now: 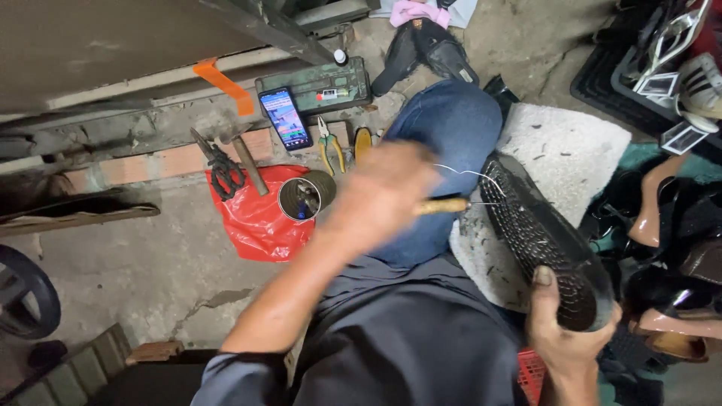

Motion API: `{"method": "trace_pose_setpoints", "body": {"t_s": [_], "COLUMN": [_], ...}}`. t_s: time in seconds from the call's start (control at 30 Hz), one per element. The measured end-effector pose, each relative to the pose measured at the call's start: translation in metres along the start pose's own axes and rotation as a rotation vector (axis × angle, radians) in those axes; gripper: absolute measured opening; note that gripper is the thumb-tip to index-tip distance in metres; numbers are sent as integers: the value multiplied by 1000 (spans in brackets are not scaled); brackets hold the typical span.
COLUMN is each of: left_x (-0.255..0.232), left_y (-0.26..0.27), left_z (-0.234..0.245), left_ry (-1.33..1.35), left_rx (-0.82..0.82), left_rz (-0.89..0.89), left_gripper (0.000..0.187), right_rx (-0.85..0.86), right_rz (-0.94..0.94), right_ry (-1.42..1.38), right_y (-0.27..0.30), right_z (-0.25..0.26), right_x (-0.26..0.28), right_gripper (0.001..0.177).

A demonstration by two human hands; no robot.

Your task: Hand-stitching the sole of a shoe using an awl and thread

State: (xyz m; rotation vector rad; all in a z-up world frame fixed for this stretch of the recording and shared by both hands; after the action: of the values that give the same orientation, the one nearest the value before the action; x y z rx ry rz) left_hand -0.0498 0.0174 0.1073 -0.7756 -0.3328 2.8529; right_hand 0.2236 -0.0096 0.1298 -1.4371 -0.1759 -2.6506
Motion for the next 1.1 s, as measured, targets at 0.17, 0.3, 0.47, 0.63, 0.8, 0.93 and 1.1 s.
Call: {"method": "trace_pose_setpoints", "body": {"t_s": [0.17, 0.3, 0.47, 0.63, 0.8, 0.93, 1.1], "left_x": [176, 278, 321, 335, 362, 371, 382], "left_y": [79, 133, 146, 141, 150, 150, 149], "left_z": [-29, -61, -80, -85, -99, -104, -105], "left_ry": [-147, -380, -415, -465, -590, -613, -563], "left_rx": [33, 287, 500, 627, 636, 608, 541], "left_rz": [495, 740, 889, 936, 861, 849, 821], "left_gripper": [23, 54, 79, 83, 90, 84, 58], "right_rx": [34, 93, 69, 57, 77, 72, 32], "right_rz": [-20, 101, 62, 24, -61, -44, -110], "right_ry": [68, 106, 142, 138, 143, 200, 170], "right_y": [-6, -13, -10, -10, -20, -20, -10], "right_z": [2, -8, -11, -15, -23, -25, -25], "right_x": [1, 14, -1, 2, 16, 17, 9], "right_gripper": [17, 43, 44, 45, 45, 49, 52]}}
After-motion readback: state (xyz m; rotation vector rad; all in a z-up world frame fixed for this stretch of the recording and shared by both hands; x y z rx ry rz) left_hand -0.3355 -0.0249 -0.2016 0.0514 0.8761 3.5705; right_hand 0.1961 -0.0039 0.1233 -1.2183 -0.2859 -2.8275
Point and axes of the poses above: each hand's wrist, its own y-axis away from the middle knuckle, its own z-axis out of the back of the hand, x = y × z, the point moved 3 cm from there along -y, towards the middle knuckle, and after that the axes turned 6 degrees about -y, right-handed, at the moved point
